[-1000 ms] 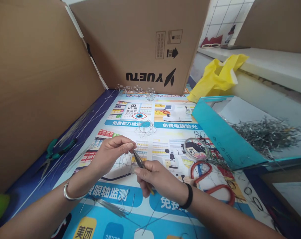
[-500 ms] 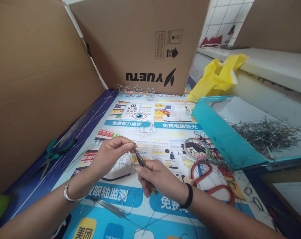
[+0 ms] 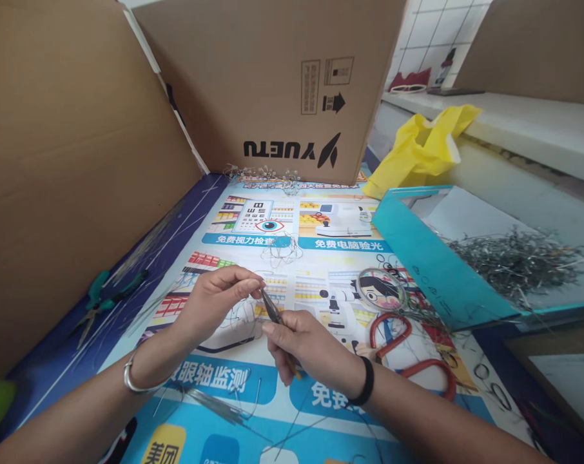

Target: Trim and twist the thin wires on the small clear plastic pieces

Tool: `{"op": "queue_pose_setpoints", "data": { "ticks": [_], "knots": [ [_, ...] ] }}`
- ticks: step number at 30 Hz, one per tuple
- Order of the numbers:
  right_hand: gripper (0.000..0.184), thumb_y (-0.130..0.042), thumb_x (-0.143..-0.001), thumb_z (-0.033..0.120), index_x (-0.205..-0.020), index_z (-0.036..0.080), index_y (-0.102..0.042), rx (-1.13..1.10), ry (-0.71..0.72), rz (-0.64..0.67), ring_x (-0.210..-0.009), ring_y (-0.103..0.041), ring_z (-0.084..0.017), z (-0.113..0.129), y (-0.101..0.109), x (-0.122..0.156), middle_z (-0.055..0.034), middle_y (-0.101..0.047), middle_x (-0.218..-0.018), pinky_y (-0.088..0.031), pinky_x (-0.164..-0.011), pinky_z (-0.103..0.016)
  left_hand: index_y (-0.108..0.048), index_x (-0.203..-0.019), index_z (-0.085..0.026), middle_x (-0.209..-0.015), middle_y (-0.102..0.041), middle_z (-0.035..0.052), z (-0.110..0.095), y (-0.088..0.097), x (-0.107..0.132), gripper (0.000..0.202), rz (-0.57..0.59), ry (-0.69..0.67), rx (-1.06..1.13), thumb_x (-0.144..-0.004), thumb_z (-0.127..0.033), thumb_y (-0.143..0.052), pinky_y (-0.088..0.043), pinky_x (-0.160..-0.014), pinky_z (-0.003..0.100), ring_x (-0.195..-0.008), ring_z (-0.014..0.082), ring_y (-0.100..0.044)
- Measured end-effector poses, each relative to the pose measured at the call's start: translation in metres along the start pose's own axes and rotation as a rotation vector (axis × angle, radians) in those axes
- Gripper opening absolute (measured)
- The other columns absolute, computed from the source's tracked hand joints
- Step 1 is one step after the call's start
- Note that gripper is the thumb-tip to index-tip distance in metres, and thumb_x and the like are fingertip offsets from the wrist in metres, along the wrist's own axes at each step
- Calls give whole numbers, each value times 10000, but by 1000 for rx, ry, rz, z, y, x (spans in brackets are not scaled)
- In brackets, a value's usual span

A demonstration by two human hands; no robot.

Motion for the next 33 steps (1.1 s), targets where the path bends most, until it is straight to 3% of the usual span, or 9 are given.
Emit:
{"op": "queue_pose_setpoints", "data": {
  "ticks": [7,12,20,24,28,33],
  "knots": [
    [369,-486,-838,477,-662,153,-489,-25,-5,12,-335,-452,-54,0,0,0,29,-534,-417,-292,-365,-159,-648,-771,-166,-662,-653,-3,5,0,-2,94,-14,21,0,-747,-257,-655,-488,-636,218,-638,104,-608],
    [358,-465,-858,461,-688,148,-497,-138,-4,121,-337,-491,-72,-3,-2,0,28,-540,-419,-306,-344,-159,-631,-809,-168,-684,-644,-1,5,1,-2,101,26,-1,17,-766,-259,-639,-491,-648,230,-649,108,-609],
    [352,-512,-824,475,-732,135,-506,-300,19,296,-364,-538,-103,-8,-4,0,52,-504,-467,-364,-321,-180,-616,-833,-162,-686,-639,-10,5,-1,0,81,150,29,312,-776,-216,-635,-473,-616,183,-632,77,-596],
    [360,-500,-834,476,-715,136,-502,-133,69,253,-368,-507,-79,-6,1,-1,35,-530,-455,-347,-355,-171,-608,-846,-161,-698,-644,-7,6,-2,0,101,178,77,338,-777,-230,-635,-476,-601,181,-615,73,-597],
    [365,-468,-854,476,-708,143,-497,-9,58,172,-342,-430,-48,-3,5,-2,30,-536,-442,-281,-364,-164,-611,-829,-150,-723,-665,14,2,-1,-1,109,113,74,272,-785,-250,-613,-504,-614,214,-619,94,-615],
    [393,-461,-840,512,-688,151,-488,22,33,108,-342,-419,-52,-1,4,-2,26,-536,-436,-279,-372,-174,-617,-793,-150,-708,-671,19,1,0,0,118,42,30,125,-765,-264,-632,-524,-631,235,-649,119,-638]
  ]
}}
Point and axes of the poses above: each hand's wrist, its own x-axis away from the middle knuckle, its own y-axis out of the back of the hand, z = x × y, the point moved 3 cm from there along -x, towards the middle knuckle
